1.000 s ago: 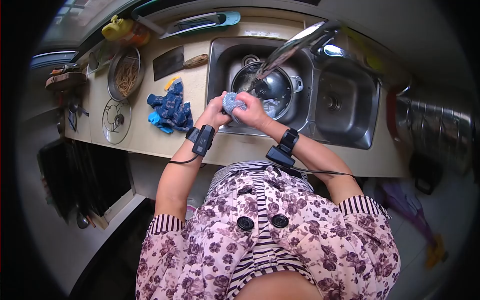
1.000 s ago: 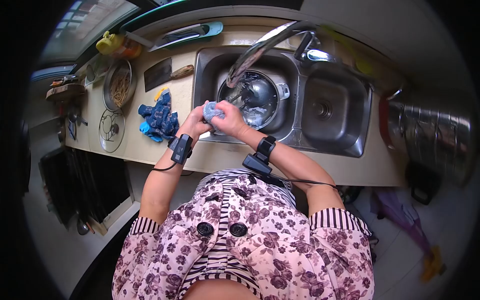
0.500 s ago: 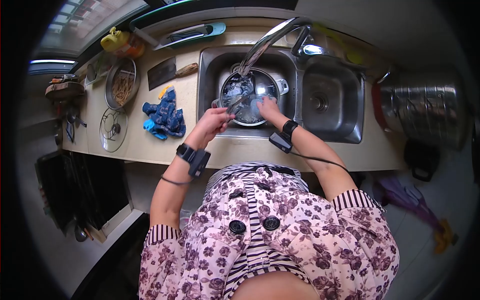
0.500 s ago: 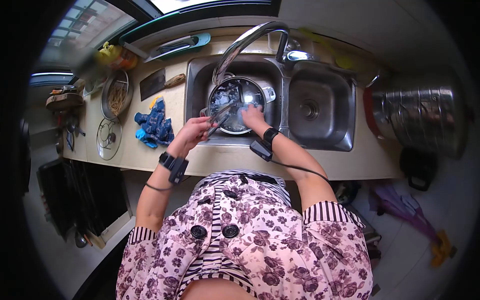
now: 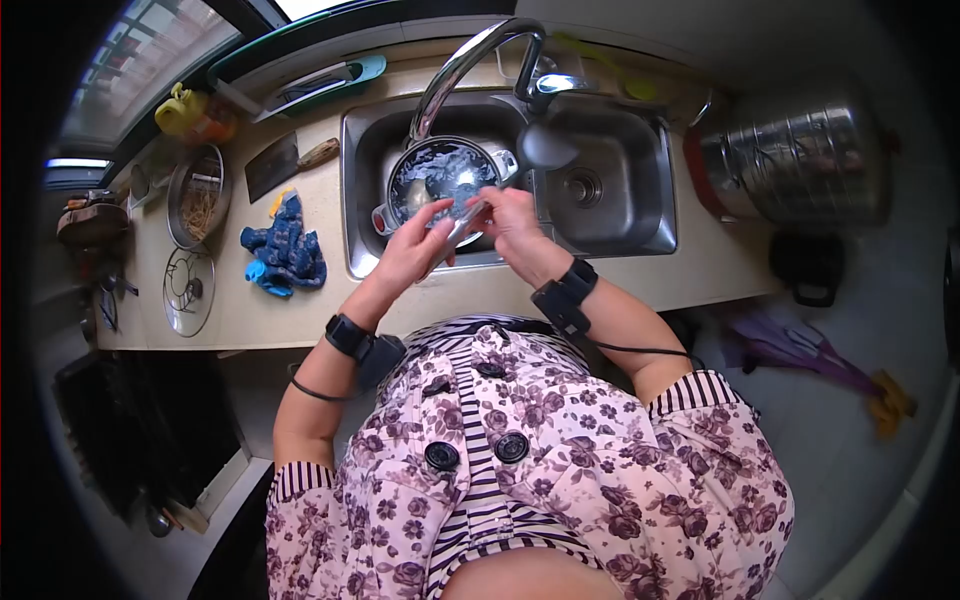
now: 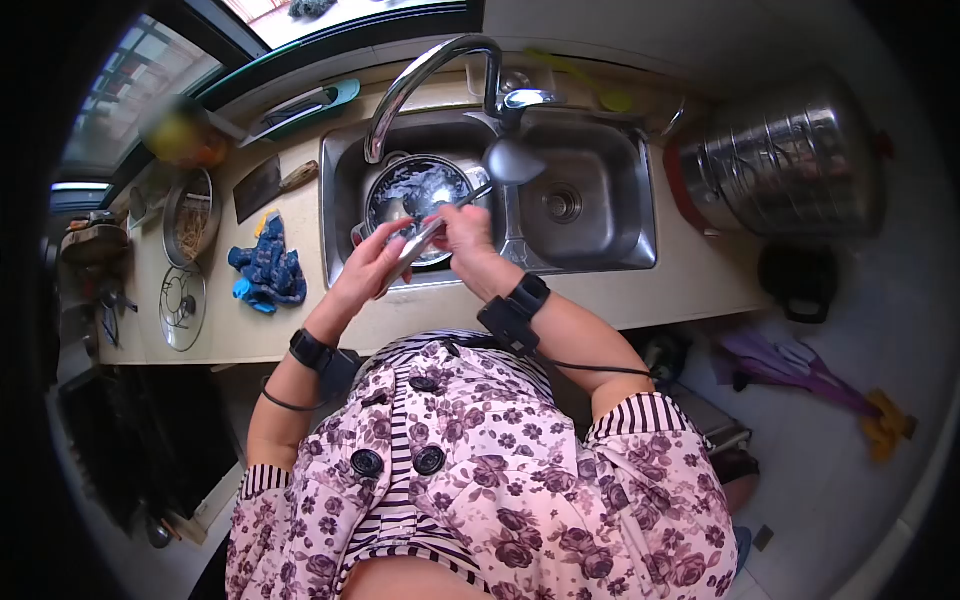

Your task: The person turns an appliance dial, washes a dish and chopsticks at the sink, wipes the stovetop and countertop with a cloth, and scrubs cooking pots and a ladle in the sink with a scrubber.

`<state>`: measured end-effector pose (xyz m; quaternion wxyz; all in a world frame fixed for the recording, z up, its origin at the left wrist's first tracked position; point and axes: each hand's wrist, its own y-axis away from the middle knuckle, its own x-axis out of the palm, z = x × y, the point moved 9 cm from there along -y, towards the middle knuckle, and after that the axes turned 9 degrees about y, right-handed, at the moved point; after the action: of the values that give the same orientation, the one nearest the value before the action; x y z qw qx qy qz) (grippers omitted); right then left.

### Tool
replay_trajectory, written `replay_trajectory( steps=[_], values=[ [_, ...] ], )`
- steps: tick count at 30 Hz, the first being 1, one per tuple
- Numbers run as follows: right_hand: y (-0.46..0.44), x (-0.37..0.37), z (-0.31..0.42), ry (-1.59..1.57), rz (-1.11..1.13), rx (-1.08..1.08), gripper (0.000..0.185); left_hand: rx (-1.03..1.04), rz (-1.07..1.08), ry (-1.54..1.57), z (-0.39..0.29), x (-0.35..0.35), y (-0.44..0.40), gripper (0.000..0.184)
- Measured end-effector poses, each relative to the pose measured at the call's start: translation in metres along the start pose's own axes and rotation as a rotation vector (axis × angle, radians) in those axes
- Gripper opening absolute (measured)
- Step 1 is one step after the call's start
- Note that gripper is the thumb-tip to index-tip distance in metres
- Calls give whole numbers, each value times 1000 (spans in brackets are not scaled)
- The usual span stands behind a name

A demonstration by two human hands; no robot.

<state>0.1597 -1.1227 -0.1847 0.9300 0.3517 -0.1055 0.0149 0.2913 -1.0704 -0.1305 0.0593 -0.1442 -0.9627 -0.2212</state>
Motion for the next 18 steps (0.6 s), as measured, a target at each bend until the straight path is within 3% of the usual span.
replay_trajectory(
  steps=[3, 5, 7, 10, 11, 13, 15, 17, 18],
  values=[
    [-13, -59, 18, 32, -149, -98, 10, -1, -39, 158, 18, -14, -18, 42],
    [-37, -113, 8, -2, -329, 6, 10, -16, -153, -256, 60, -56, -36, 49],
    [-85, -168, -14, -106, -237, 52, 10, -34, -287, -854, 102, -95, -44, 51],
    [-117, -231, -34, 22, -219, 227, 10, -319, -307, -1065, 133, -113, -39, 49],
    [-140, -254, -48, 3, -156, 272, 10, -339, -320, -1052, 142, -115, -37, 49],
    [-148, -285, -53, 115, -257, 315, 13, -375, -340, -1031, 156, -121, -37, 47],
    [-160, -306, -61, 121, -238, 375, 12, -356, -349, -1034, 156, -117, -38, 36],
    [-155, -308, -51, 559, -63, 407, 16, -297, -363, -1031, 161, -114, -43, 30],
    [-150, -314, -44, 662, -211, 375, 18, -296, -370, -995, 159, -111, -44, 24]
  ],
)
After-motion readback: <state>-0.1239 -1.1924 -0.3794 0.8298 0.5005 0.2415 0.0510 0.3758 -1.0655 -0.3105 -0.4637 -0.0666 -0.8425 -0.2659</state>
